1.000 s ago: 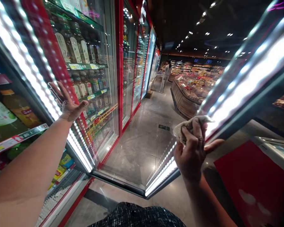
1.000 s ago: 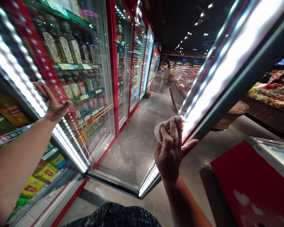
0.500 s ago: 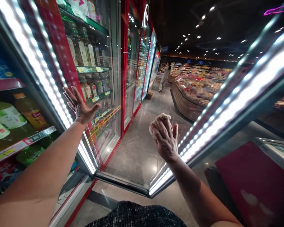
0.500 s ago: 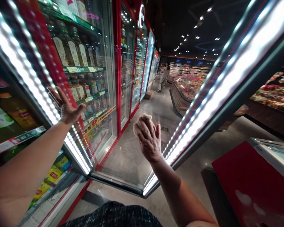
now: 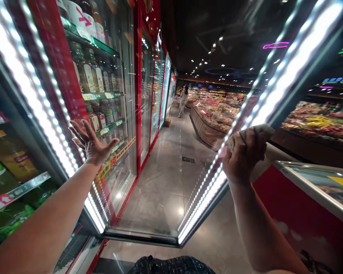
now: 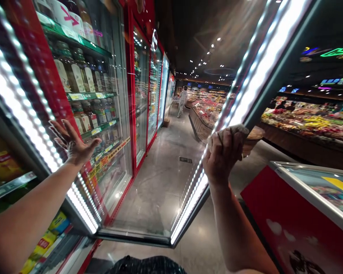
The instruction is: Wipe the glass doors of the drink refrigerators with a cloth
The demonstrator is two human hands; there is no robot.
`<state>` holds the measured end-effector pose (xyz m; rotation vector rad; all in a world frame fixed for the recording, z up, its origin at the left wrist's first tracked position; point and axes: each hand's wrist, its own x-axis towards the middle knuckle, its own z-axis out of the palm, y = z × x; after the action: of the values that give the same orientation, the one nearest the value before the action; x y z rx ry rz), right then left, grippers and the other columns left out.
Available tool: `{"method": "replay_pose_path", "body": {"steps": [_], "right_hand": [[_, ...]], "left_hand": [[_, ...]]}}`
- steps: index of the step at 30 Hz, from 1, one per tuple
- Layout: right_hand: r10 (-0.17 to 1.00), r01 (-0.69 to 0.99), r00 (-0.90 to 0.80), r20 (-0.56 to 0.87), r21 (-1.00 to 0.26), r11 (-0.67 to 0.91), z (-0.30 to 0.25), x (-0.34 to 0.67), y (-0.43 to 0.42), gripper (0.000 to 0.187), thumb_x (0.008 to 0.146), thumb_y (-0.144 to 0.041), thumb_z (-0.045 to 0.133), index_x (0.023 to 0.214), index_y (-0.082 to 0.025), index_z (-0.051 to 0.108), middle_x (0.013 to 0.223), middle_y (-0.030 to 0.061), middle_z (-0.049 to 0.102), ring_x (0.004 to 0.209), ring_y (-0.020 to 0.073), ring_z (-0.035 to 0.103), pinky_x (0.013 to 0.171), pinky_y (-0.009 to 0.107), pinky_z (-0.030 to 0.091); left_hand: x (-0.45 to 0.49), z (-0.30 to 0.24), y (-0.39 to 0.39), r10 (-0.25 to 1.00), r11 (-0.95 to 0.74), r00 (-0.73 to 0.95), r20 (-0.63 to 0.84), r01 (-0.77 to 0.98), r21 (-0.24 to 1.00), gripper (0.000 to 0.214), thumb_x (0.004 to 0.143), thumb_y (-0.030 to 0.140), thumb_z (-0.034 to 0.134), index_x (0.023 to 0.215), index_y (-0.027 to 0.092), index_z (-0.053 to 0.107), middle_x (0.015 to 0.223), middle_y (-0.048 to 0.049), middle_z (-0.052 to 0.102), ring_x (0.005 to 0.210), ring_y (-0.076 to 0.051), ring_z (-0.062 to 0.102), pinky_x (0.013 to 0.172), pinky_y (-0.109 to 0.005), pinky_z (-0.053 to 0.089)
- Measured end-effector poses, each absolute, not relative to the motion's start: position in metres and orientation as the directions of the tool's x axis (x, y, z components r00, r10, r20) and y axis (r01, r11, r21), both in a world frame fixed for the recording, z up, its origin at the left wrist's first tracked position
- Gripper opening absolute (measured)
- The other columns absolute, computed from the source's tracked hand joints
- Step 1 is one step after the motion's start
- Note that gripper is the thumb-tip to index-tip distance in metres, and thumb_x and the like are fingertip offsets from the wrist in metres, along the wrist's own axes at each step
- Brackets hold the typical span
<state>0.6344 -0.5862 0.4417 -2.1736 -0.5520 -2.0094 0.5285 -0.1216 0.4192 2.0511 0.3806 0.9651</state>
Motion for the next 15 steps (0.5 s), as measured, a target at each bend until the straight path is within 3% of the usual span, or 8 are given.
{"method": "replay_pose_path", "body": {"steps": [2,5,7,10,13,15], "right_hand": [[0.179,0.348,-0.014,0.984,0.172,-0.921,0.473,0.639,-0.584,0.046,0.099,-0.029,0.049,0.141,-0.009,0.055,0.151,0.0254,0.049,0.152,0.0408,0.03,0.117,0.066,0.032],[0.129,0.355,0.047,0.991,0.104,-0.929,0.504,0.641,-0.571,0.049,0.102,-0.031,0.043,0.146,-0.01,0.05,0.156,0.0227,0.045,0.155,0.0361,0.025,0.122,0.062,0.024],[0.119,0.395,0.086,0.989,0.075,-0.916,0.496,0.639,-0.558,0.049,0.102,-0.031,0.046,0.146,-0.01,0.049,0.155,0.0236,0.045,0.153,0.0363,0.028,0.121,0.064,0.024],[0.168,0.522,0.094,0.981,0.095,-0.848,0.459,0.636,-0.544,0.05,0.101,-0.028,0.049,0.148,-0.012,0.044,0.158,0.0254,0.039,0.152,0.0366,0.032,0.117,0.063,0.034],[0.218,0.589,0.115,0.969,0.11,-0.8,0.445,0.64,-0.544,0.048,0.098,-0.03,0.055,0.145,-0.019,0.048,0.159,0.0207,0.039,0.153,0.0371,0.03,0.119,0.065,0.032],[0.17,0.627,0.14,0.975,0.045,-0.778,0.46,0.646,-0.546,0.048,0.099,-0.03,0.053,0.145,-0.021,0.047,0.161,0.0188,0.037,0.152,0.0362,0.03,0.12,0.065,0.031]], "left_hand": [[0.528,0.418,-0.121,0.562,-0.647,0.632,0.534,-0.066,0.76,0.138,0.06,0.087,0.07,0.165,0.033,-0.001,0.173,-0.0112,0.003,0.158,-0.038,-0.007,0.123,-0.07,0.006],[0.527,0.418,-0.121,0.566,-0.708,0.56,0.604,-0.045,0.705,0.139,0.059,0.086,0.072,0.164,0.034,-0.003,0.174,-0.0104,0.004,0.158,-0.038,-0.01,0.122,-0.072,0.006],[0.527,0.418,-0.121,0.567,-0.731,0.539,0.623,-0.02,0.683,0.137,0.06,0.086,0.071,0.164,0.034,-0.002,0.174,-0.01,0.003,0.157,-0.038,-0.012,0.121,-0.074,0.006],[0.531,0.417,-0.119,0.558,-0.763,0.518,0.648,0.013,0.646,0.142,0.059,0.09,0.066,0.165,0.026,-0.002,0.173,-0.0161,-0.002,0.156,-0.042,-0.015,0.118,-0.076,0.003],[0.536,0.416,-0.115,0.53,-0.803,0.485,0.695,0.025,0.595,0.147,0.06,0.093,0.062,0.164,0.016,-0.007,0.171,-0.0228,-0.006,0.155,-0.045,-0.016,0.116,-0.078,0.0],[0.538,0.414,-0.112,0.52,-0.816,0.481,0.706,0.035,0.577,0.145,0.063,0.091,0.063,0.163,0.015,-0.009,0.171,-0.0233,-0.007,0.156,-0.044,-0.016,0.116,-0.077,-0.001]]}}
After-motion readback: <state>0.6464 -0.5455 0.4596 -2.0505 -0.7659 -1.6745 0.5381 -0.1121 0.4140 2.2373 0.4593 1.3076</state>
